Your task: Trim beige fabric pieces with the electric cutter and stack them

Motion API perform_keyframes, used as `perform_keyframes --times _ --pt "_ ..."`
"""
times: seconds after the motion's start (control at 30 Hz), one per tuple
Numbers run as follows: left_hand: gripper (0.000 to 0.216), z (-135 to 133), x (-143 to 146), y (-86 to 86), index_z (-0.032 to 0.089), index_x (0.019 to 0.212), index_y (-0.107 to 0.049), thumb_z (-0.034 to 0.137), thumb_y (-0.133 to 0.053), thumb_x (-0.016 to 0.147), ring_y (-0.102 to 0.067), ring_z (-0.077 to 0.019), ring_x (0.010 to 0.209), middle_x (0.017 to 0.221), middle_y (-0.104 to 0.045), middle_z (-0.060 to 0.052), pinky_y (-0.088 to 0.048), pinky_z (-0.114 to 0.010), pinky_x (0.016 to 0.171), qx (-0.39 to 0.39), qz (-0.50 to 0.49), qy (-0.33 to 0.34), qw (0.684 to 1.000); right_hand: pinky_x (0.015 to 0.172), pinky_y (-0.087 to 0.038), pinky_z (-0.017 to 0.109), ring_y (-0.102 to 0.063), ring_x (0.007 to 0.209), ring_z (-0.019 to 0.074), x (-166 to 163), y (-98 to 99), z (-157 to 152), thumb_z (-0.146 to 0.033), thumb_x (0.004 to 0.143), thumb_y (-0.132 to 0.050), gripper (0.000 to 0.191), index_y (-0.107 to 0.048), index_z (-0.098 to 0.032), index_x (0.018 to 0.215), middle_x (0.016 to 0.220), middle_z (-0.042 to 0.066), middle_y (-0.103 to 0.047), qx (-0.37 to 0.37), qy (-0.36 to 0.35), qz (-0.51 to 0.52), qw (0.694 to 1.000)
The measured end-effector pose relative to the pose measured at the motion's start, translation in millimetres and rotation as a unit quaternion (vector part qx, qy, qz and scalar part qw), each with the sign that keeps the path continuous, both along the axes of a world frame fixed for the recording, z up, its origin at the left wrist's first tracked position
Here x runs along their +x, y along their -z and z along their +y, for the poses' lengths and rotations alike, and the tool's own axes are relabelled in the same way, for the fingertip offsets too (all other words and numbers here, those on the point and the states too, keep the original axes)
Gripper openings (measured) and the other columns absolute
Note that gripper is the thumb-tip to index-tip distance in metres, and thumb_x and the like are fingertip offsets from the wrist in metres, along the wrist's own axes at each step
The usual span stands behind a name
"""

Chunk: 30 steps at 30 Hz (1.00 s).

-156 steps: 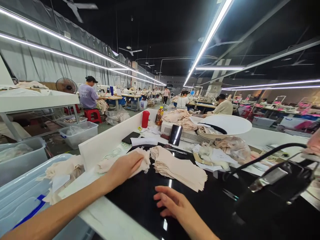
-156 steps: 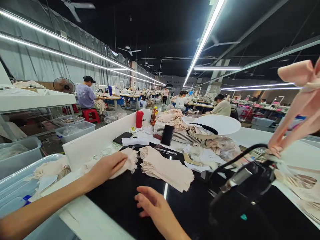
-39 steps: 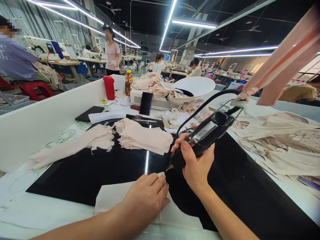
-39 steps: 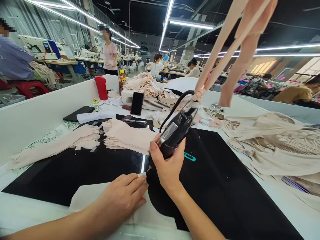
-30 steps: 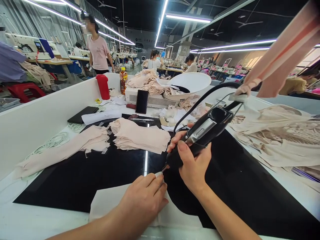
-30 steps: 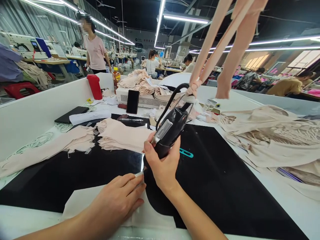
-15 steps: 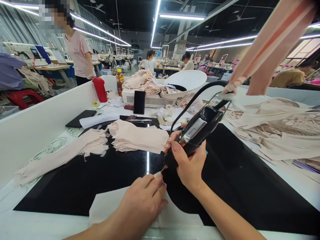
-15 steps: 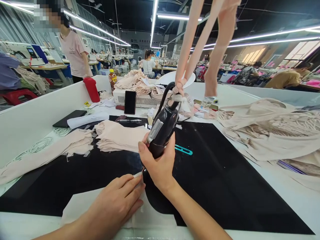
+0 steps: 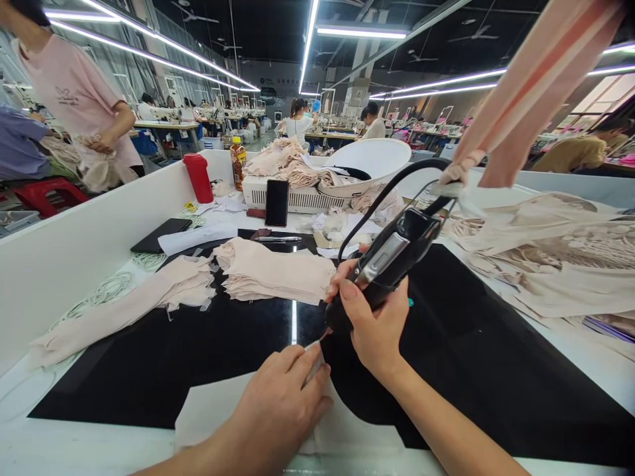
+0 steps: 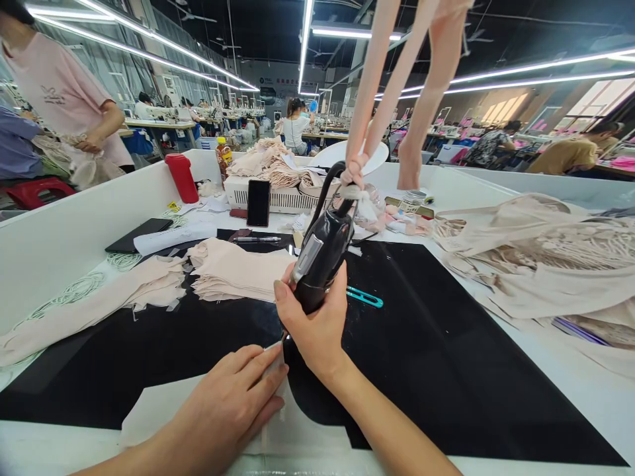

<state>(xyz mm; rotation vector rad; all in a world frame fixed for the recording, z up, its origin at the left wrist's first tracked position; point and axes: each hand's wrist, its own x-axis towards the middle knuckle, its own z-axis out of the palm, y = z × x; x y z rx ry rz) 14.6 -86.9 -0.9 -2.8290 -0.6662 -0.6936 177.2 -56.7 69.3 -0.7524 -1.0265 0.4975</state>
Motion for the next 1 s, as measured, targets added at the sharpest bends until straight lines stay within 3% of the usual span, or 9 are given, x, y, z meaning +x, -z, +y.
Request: perform_keyframes --times 0.3,0.83,1.0 --pt "0.029 1.6 1.3 4.5 0.014 0.123 -0.071 0.03 -0.049 0.112 -0.068 -0.0261 0.106 0.131 -0.073 -0.011 -0.054 -0.037 0.074 0.018 -0.001 -0.001 1.0 0.049 -0.054 0.025 -0.06 0.055 0.0112 3.2 -1.8 -2.0 -0.025 0.085 -0.08 0.039 -0.052 -0.028 0.112 0.081 -0.006 -0.069 -0.002 -0.008 0.023 1.0" --pt "0.026 0.9 2.4 8.8 0.014 0.123 -0.07 0.029 -0.052 0.11 -0.067 -0.0246 0.105 0.131 -0.072 -0.011 -0.053 -0.037 0.079 0.007 0.004 -0.006 1.0 0.044 -0.05 0.023 -0.056 0.05 0.0099 0.6 1.1 -2.8 -0.024 0.086 -0.079 0.033 -0.053 -0.028 0.107 0.078 -0.007 -0.068 -0.008 0.003 -0.002 1.0" --pt "0.029 0.2 3.1 6.6 0.013 0.125 -0.069 0.034 -0.061 0.107 -0.067 -0.0256 0.105 0.132 -0.071 -0.011 -0.053 -0.037 0.076 -0.002 0.014 -0.004 1.0 0.049 -0.054 0.024 -0.06 0.055 0.0107 2.2 3.9 -1.7 -0.021 0.088 -0.077 0.031 -0.054 -0.027 0.109 0.081 -0.006 -0.07 -0.016 0.009 -0.003 1.0"
